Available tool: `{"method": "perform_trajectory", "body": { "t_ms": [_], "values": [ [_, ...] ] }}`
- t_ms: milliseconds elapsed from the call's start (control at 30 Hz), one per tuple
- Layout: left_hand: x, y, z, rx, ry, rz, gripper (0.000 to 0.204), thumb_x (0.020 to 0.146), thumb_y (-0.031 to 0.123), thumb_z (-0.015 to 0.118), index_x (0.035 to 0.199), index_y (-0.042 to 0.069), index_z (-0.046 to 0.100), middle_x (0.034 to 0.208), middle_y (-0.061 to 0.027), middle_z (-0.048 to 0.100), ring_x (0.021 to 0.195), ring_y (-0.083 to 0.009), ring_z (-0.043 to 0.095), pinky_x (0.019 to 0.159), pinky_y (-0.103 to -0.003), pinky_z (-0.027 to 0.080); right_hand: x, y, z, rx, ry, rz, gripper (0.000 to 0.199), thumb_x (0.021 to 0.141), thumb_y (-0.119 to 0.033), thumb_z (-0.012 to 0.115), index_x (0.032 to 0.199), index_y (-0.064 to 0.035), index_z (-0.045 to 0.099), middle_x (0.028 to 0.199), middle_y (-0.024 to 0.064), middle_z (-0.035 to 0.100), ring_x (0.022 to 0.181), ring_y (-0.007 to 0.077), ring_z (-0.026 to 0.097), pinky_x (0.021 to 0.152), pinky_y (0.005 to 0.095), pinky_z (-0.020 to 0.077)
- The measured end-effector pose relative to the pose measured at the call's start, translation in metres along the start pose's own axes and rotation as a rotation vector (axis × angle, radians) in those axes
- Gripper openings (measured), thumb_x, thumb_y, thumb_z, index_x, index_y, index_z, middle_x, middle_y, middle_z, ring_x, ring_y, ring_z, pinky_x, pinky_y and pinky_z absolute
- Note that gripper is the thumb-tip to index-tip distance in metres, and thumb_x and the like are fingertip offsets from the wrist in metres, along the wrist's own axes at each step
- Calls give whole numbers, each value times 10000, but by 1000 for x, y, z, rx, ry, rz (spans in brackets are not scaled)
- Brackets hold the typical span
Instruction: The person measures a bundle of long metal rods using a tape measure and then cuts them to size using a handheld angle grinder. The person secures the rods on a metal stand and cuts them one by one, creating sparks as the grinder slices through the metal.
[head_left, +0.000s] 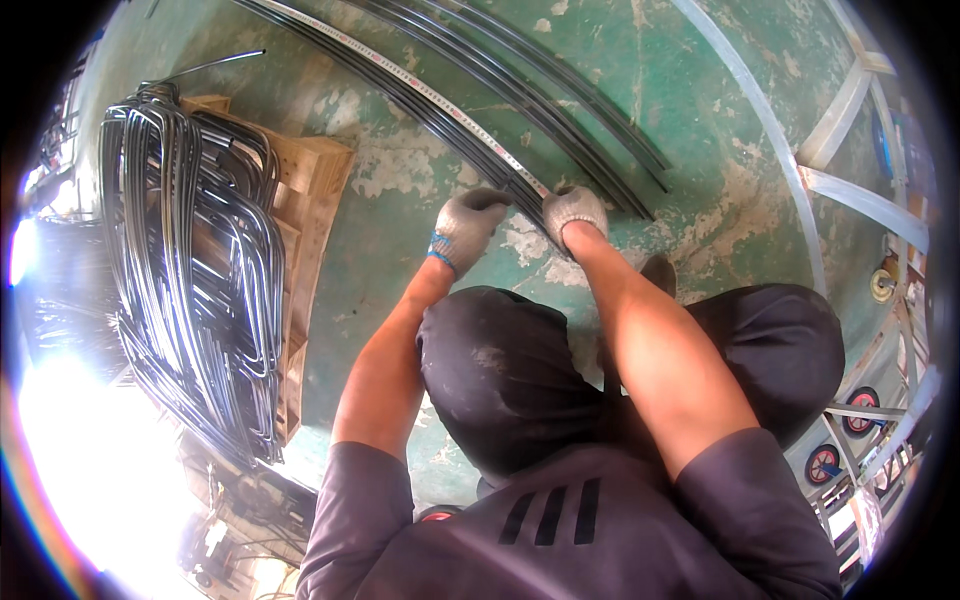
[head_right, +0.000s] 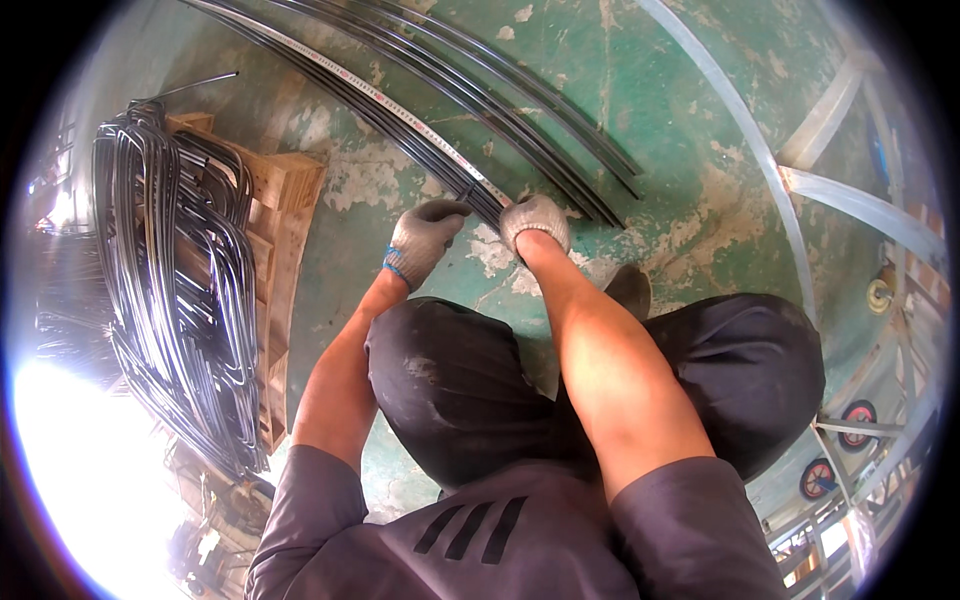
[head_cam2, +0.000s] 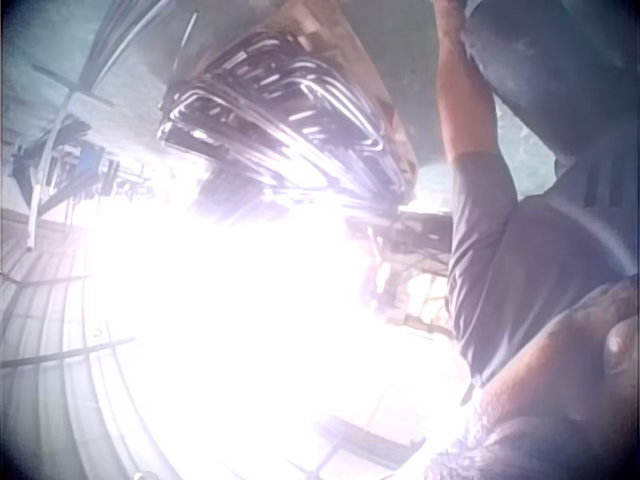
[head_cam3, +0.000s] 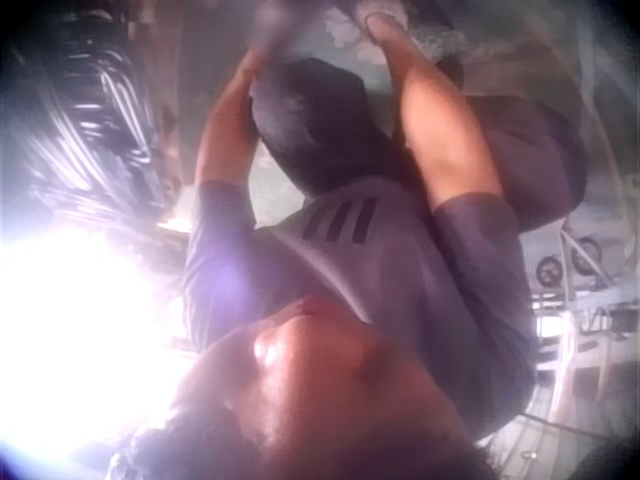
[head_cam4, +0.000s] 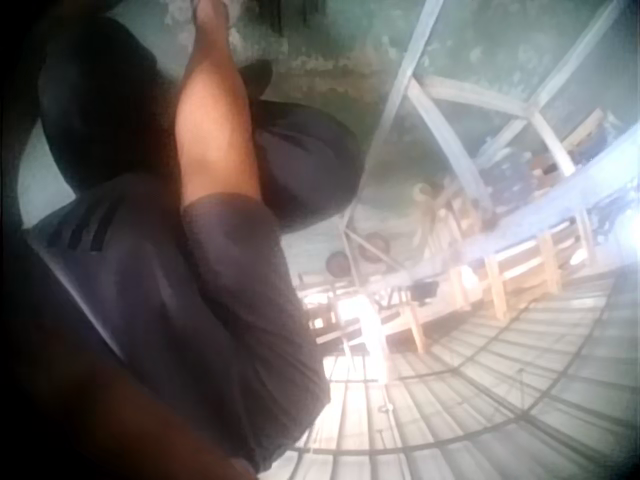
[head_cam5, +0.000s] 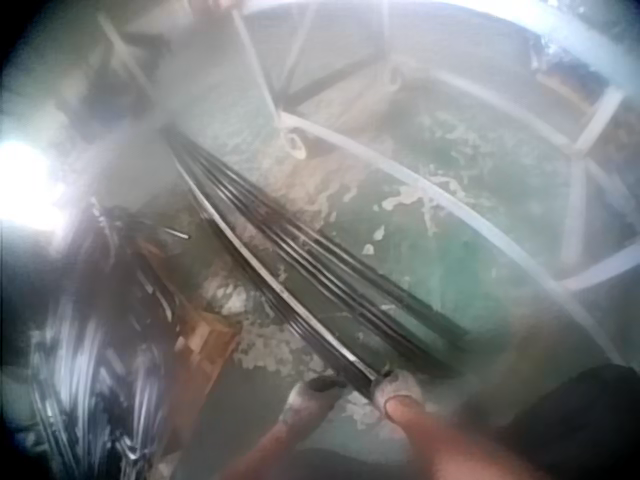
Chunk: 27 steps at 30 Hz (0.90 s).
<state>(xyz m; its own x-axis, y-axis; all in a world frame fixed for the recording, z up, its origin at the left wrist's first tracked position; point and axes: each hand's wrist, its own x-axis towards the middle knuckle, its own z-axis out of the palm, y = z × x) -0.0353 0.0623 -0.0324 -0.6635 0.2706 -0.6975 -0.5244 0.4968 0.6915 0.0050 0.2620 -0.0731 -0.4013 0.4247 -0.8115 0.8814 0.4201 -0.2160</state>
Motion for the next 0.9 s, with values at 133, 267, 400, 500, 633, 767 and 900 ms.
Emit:
{"method": "perform_trajectory", "body": {
  "t_ms": [133,267,400,500,633,767,900],
  "values": [
    [2,-1,-1,37,23,8,292,1013,148,738,1248,22,856,986,-29,798,823,-111,663,789,-316,573,0,-1,1,18,3,-9,502,1045,-473,709,1298,-60,842,1415,243,760,1349,433,720,1123,486,585],
    [1,0,0,20,21,7,293,1013,143,742,1252,18,856,987,-23,801,804,-100,647,771,-309,568,-1,-4,-1,24,-13,-24,497,1050,-465,701,1297,-58,842,1414,238,763,1351,432,720,1123,482,585],
    [1,1,-1,37,12,-35,295,1010,155,734,1249,32,857,983,-33,806,801,-107,659,771,-317,572,-3,-9,-4,-8,-10,-26,501,1042,-465,711,1300,-54,840,1415,242,761,1351,427,723,1113,474,589],
    [3,2,0,65,11,-26,303,1002,176,719,1242,58,862,963,-47,803,804,-118,683,775,-332,581,6,-8,-3,-28,-23,-1,513,1031,-471,728,1301,-49,838,1414,244,762,1348,428,725,1097,467,595],
    [5,4,1,57,12,-4,306,999,174,720,1242,53,861,977,-46,809,815,-116,683,782,-323,576,14,-11,0,-66,-29,41,543,1018,-496,749,1304,-43,835,1408,242,766,1341,434,728,1080,464,601],
    [6,3,2,33,12,-15,300,997,169,721,1234,49,861,992,-42,816,824,-115,683,798,-321,576,12,-13,0,-62,-19,52,578,1016,-534,750,1306,-41,834,1409,240,766,1342,434,727,1084,469,600],
    [8,1,3,37,4,-17,296,997,167,721,1229,51,863,998,-38,817,828,-117,686,805,-323,577,12,-13,1,-64,-11,51,599,1013,-558,750,1305,-42,835,1412,243,764,1348,436,723,1090,475,598]
  ]
}}
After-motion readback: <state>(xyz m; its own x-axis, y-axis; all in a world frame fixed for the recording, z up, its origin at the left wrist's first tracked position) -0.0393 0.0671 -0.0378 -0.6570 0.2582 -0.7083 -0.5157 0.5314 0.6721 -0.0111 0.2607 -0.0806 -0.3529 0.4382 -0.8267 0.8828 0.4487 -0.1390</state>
